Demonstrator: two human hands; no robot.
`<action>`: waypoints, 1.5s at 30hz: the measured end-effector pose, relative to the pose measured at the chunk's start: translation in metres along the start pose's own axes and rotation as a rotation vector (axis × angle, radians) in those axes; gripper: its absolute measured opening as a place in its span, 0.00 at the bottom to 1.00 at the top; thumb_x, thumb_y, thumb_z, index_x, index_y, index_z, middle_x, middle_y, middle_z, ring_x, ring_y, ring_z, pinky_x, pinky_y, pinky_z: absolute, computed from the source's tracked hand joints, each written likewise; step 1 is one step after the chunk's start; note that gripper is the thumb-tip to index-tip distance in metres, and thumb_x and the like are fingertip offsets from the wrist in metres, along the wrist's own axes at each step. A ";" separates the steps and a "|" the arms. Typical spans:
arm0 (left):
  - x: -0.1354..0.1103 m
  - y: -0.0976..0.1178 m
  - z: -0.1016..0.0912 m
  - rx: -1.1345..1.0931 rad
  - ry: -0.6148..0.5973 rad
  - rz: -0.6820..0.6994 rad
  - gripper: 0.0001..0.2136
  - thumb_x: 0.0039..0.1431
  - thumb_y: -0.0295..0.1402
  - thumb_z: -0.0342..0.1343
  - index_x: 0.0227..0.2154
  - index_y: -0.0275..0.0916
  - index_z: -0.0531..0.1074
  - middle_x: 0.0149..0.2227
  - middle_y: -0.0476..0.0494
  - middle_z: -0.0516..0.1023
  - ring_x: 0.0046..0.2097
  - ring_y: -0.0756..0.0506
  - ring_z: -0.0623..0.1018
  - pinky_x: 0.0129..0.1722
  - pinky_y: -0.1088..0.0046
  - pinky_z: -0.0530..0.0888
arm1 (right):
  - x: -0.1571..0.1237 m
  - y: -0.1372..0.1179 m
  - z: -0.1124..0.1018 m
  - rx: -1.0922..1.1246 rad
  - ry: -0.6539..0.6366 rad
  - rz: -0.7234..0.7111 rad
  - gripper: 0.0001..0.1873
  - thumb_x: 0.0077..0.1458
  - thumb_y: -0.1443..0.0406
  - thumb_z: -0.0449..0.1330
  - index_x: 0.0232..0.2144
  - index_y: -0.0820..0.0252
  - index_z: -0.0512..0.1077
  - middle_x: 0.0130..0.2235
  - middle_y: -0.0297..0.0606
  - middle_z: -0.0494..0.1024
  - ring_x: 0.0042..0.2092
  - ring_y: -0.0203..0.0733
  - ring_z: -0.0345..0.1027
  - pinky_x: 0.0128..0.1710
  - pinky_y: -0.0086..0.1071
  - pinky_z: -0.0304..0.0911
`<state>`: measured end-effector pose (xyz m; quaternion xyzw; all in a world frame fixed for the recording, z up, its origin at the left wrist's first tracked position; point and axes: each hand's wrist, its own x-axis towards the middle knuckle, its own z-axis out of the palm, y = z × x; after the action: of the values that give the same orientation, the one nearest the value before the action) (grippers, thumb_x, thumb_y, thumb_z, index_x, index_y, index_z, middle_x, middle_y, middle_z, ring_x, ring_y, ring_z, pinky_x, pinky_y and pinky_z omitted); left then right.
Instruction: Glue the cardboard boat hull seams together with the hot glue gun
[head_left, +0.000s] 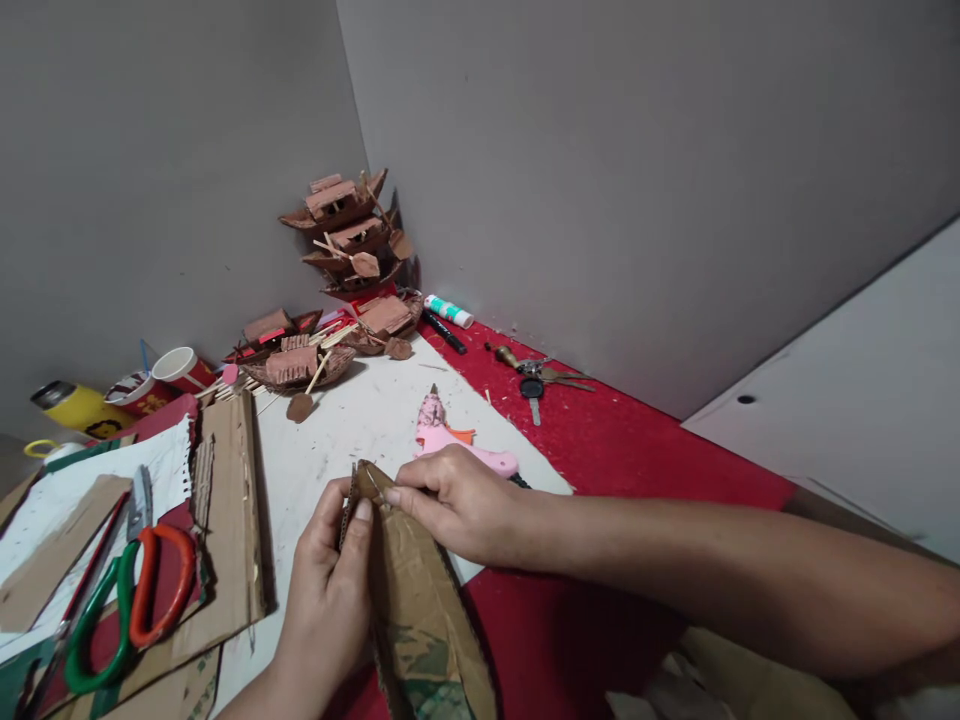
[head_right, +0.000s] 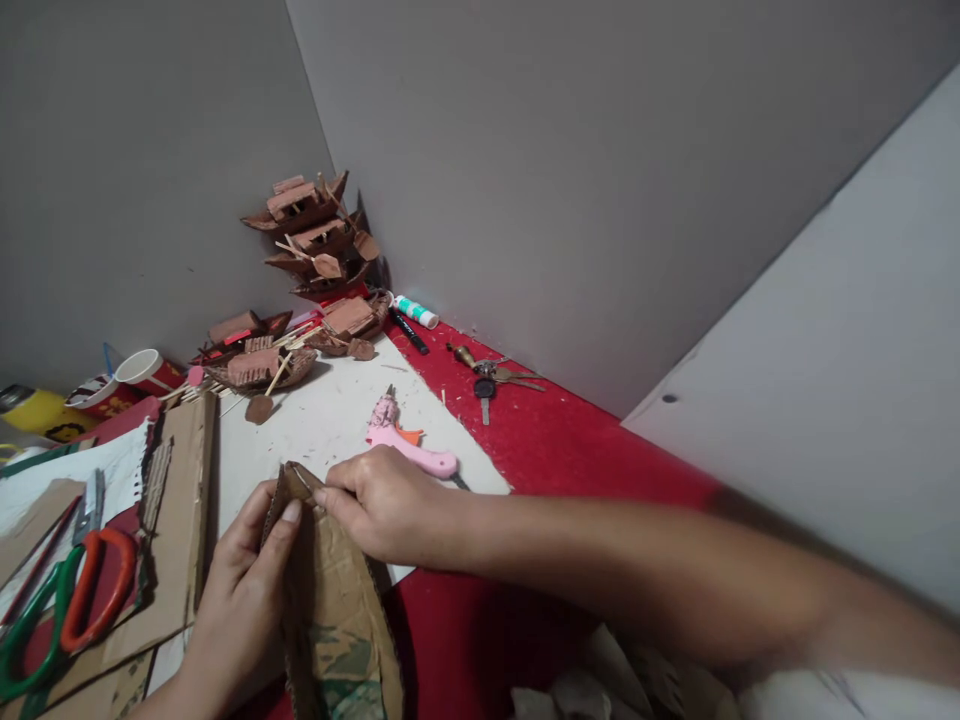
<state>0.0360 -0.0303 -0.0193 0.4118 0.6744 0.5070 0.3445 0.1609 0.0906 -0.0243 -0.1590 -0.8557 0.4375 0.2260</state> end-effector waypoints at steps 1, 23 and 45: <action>0.000 0.000 0.000 0.011 -0.002 0.001 0.14 0.62 0.39 0.50 0.49 0.43 0.69 0.48 0.46 0.75 0.45 0.46 0.73 0.45 0.74 0.68 | 0.000 0.000 0.000 -0.015 0.002 -0.007 0.19 0.58 0.66 0.52 0.17 0.61 0.54 0.18 0.27 0.56 0.23 0.28 0.49 0.25 0.26 0.46; 0.003 -0.005 0.000 -0.023 -0.072 -0.014 0.16 0.63 0.40 0.51 0.51 0.41 0.70 0.51 0.44 0.74 0.51 0.43 0.72 0.51 0.71 0.67 | 0.001 -0.009 -0.009 -0.206 -0.169 0.017 0.15 0.59 0.65 0.50 0.23 0.65 0.68 0.24 0.38 0.71 0.25 0.32 0.56 0.28 0.27 0.51; 0.006 0.013 -0.008 0.132 -0.057 -0.028 0.10 0.59 0.39 0.55 0.34 0.38 0.74 0.29 0.49 0.73 0.33 0.50 0.70 0.32 0.79 0.67 | 0.003 -0.015 -0.010 -0.330 -0.225 0.033 0.15 0.61 0.65 0.49 0.28 0.65 0.72 0.28 0.43 0.77 0.28 0.36 0.64 0.31 0.30 0.54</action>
<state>0.0289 -0.0258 -0.0052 0.4386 0.7019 0.4445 0.3427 0.1628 0.0903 -0.0059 -0.1578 -0.9329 0.3101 0.0926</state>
